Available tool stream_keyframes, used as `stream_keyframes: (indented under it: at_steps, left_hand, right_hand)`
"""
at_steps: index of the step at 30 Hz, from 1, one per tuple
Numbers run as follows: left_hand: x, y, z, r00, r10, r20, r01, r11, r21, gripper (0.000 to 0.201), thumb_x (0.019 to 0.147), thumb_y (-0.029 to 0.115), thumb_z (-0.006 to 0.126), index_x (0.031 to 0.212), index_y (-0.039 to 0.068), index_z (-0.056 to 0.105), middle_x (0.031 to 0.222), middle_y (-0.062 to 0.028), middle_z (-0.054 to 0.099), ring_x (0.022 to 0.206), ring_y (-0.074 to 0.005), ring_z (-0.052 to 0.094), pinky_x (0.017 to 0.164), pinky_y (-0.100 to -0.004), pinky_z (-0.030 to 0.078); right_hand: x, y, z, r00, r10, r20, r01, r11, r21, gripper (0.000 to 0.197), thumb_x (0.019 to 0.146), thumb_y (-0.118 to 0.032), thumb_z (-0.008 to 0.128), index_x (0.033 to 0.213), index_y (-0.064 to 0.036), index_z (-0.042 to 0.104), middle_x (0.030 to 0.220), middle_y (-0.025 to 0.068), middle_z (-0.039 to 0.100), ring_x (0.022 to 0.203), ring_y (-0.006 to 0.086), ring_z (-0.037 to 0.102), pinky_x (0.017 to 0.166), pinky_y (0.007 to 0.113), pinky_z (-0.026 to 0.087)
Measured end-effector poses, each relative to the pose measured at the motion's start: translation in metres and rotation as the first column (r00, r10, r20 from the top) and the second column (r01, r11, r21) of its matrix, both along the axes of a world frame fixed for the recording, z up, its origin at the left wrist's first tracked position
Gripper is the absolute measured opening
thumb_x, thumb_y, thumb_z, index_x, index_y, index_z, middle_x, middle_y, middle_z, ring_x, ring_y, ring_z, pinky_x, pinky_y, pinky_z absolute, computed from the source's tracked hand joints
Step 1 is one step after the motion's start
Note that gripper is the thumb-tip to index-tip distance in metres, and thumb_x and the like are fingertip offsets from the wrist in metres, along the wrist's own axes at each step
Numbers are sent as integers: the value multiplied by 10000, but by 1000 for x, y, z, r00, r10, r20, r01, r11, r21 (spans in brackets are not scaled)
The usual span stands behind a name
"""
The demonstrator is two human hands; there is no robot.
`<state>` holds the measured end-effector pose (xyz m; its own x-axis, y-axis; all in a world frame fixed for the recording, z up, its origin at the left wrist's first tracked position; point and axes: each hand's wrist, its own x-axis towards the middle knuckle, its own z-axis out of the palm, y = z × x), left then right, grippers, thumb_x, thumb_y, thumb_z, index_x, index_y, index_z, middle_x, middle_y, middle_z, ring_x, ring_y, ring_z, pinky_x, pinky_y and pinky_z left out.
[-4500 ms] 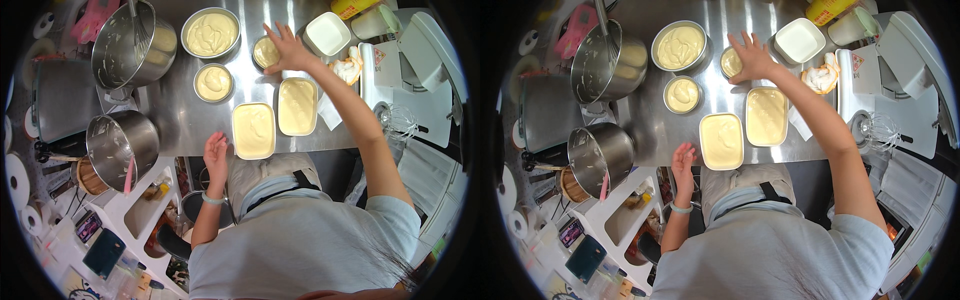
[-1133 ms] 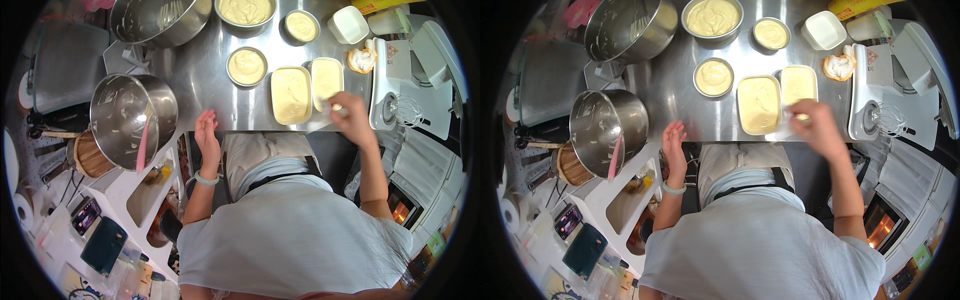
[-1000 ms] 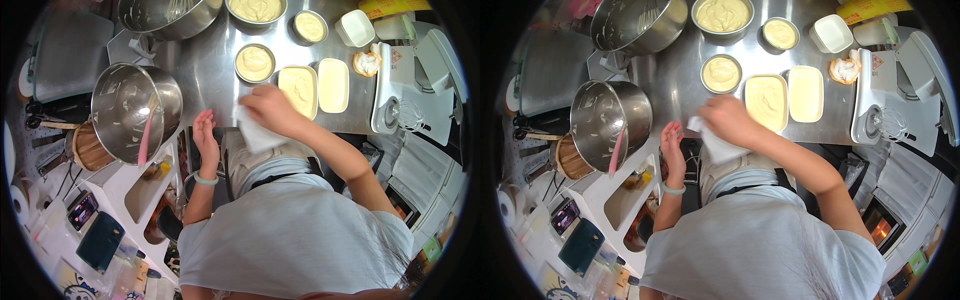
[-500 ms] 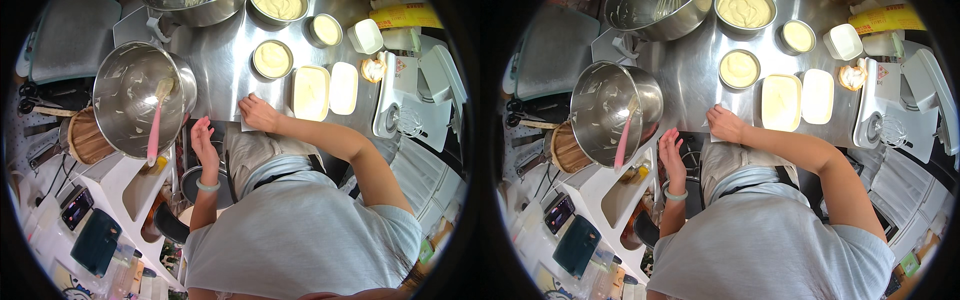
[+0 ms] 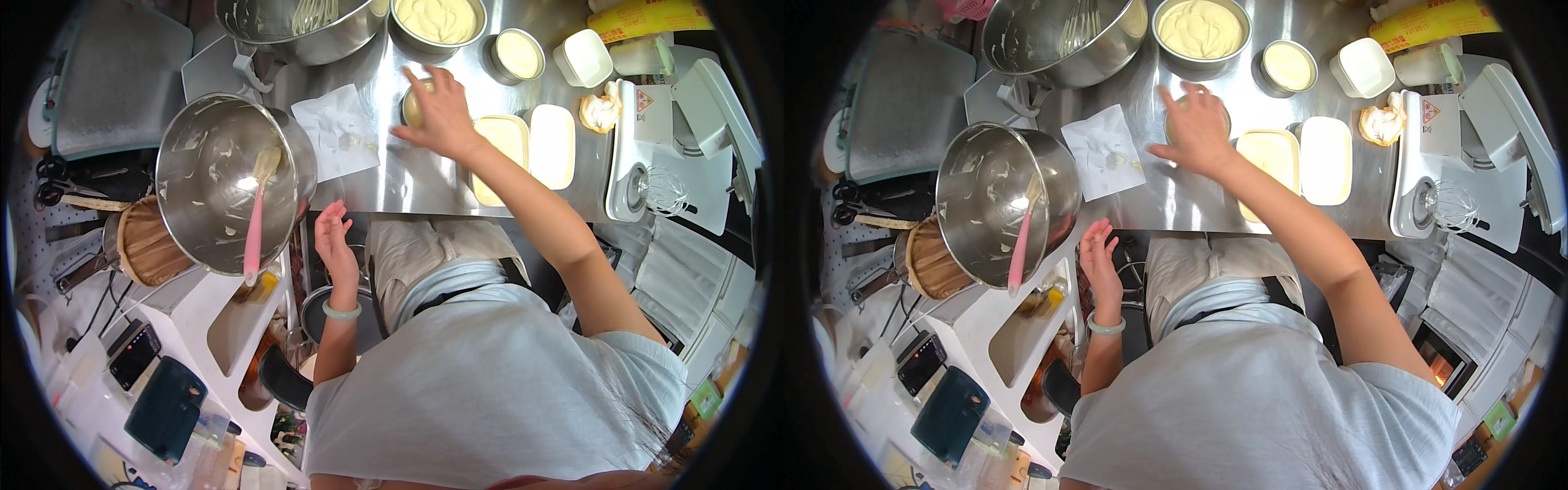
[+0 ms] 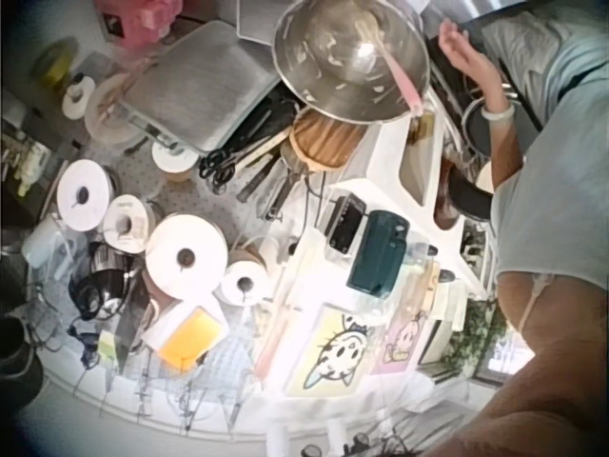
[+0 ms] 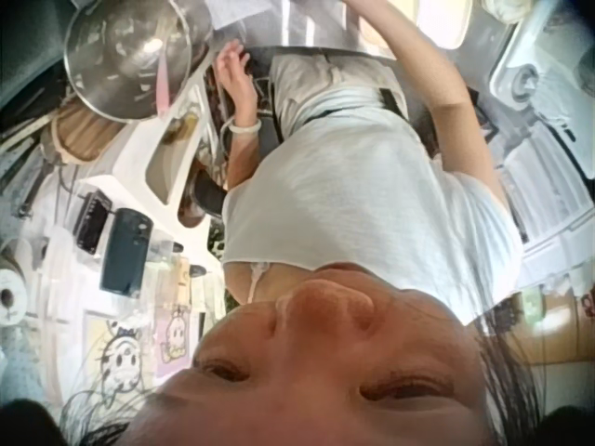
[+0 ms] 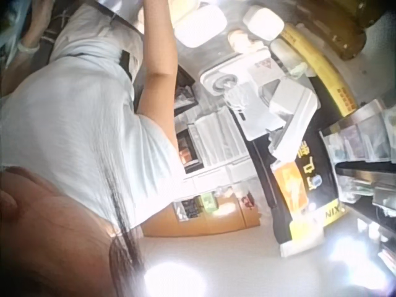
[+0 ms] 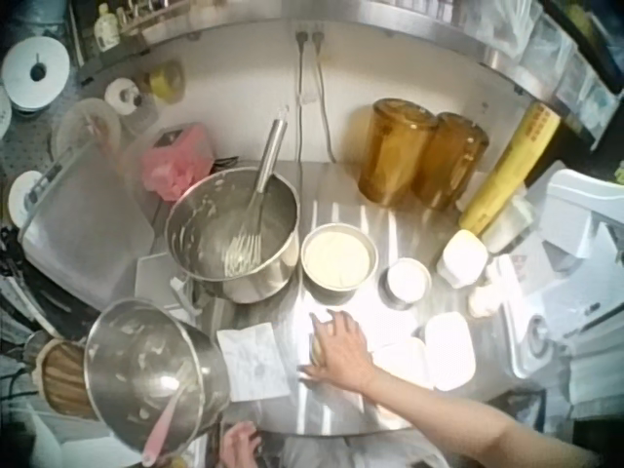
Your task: The person uses a spatula to scrape batter from a metal bowl and distribute it into several smaller round and rectangular containers, then places the containers into an oven.
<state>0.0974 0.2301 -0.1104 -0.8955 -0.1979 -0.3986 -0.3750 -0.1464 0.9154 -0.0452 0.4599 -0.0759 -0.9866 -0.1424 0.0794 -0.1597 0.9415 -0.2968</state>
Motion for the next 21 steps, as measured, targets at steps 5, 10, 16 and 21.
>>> stream_keyframes:
  at_steps: [5,10,16,21]
  left_hand:
    - [-15,21,12,996,-88,-13,88,996,1,315,949,221,438,1170,0,477,1179,-131,535,1070,-191,516,874,-312,429]
    - [-25,27,16,993,-109,-34,109,994,-3,328,944,231,447,1170,-6,472,1173,-134,535,1068,-196,516,875,-319,430]
    - [-19,32,15,995,-100,13,100,995,-13,333,943,228,445,1173,-12,471,1181,-137,530,1073,-198,513,872,-317,432]
    - [-20,36,13,995,-98,7,98,995,-4,336,945,228,447,1180,-11,469,1180,-133,532,1069,-195,514,870,-312,434]
  right_hand:
    - [8,21,-17,943,-80,323,47,993,107,1155,503,-427,788,1434,-161,158,1321,286,305,1139,438,389,929,481,386]
    - [9,13,-12,951,103,290,-122,991,50,1132,492,-324,792,1426,-161,174,1265,268,346,1073,397,423,880,439,403]
    - [7,28,21,902,300,312,-299,953,-51,1194,457,-299,833,1437,-197,158,1339,267,280,1180,426,354,977,478,331]
    - [-5,61,44,890,372,265,-381,925,-19,1147,528,-397,830,1436,-205,157,1449,245,149,1336,458,118,1058,554,192]
